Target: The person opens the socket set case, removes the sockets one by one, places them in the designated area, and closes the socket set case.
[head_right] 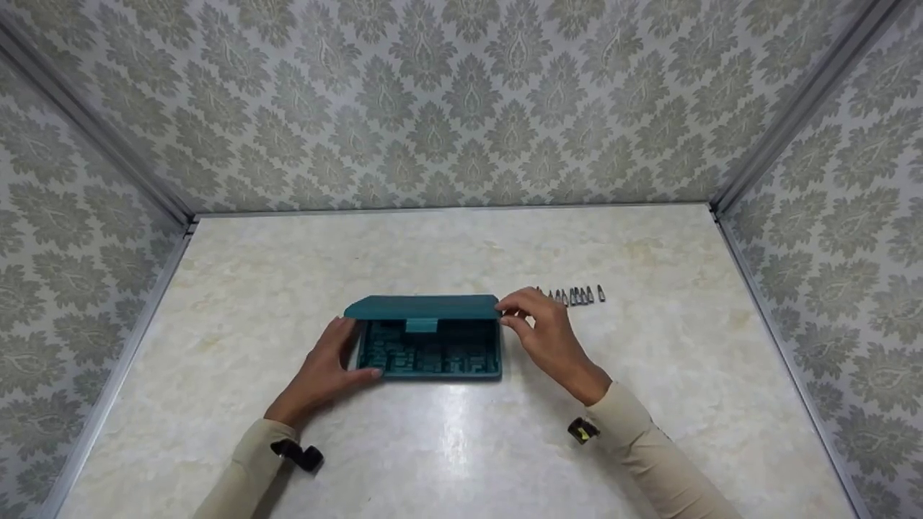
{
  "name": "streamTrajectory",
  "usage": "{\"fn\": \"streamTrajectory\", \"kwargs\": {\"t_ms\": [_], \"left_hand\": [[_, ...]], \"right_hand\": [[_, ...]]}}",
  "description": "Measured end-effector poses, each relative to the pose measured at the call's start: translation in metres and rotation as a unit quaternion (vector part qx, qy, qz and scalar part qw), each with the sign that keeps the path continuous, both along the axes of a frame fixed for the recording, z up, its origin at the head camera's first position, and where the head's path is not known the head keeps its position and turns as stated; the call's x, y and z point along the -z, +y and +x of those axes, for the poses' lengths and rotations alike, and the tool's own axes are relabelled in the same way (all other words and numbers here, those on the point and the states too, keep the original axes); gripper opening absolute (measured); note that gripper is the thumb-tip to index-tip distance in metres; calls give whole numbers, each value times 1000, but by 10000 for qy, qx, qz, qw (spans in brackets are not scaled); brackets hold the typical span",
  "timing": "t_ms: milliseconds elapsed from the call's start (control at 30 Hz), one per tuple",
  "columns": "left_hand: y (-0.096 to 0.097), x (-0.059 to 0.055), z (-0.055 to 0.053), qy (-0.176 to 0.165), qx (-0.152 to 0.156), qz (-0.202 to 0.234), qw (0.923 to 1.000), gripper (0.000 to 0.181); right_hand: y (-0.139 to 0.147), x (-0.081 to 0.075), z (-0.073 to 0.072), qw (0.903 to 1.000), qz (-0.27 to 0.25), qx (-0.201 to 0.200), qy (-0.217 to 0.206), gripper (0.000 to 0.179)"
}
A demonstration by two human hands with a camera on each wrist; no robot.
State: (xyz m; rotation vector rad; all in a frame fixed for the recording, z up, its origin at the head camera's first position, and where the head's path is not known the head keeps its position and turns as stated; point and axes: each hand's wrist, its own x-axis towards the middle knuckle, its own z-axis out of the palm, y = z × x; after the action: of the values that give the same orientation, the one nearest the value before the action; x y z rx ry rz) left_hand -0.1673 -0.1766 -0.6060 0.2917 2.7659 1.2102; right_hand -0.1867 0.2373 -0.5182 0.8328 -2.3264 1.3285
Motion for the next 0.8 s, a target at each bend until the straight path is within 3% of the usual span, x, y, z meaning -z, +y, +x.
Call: {"fn": "streamTrajectory", "kwargs": {"t_ms": [267, 467, 800], "left_hand": [[0, -1, -1, 194, 157, -71, 9997, 124], [-1, -1, -2, 79, 147, -80, 9998, 124], [-5, -4, -1, 24, 259, 328, 9991, 104]], "right_hand": [[0, 12, 11, 9999, -92, -124, 37, 34], [-1, 20, 17, 10000, -37, -16, 52, 34], [-3, 29, 27, 9998, 27, -78, -158, 37]]}}
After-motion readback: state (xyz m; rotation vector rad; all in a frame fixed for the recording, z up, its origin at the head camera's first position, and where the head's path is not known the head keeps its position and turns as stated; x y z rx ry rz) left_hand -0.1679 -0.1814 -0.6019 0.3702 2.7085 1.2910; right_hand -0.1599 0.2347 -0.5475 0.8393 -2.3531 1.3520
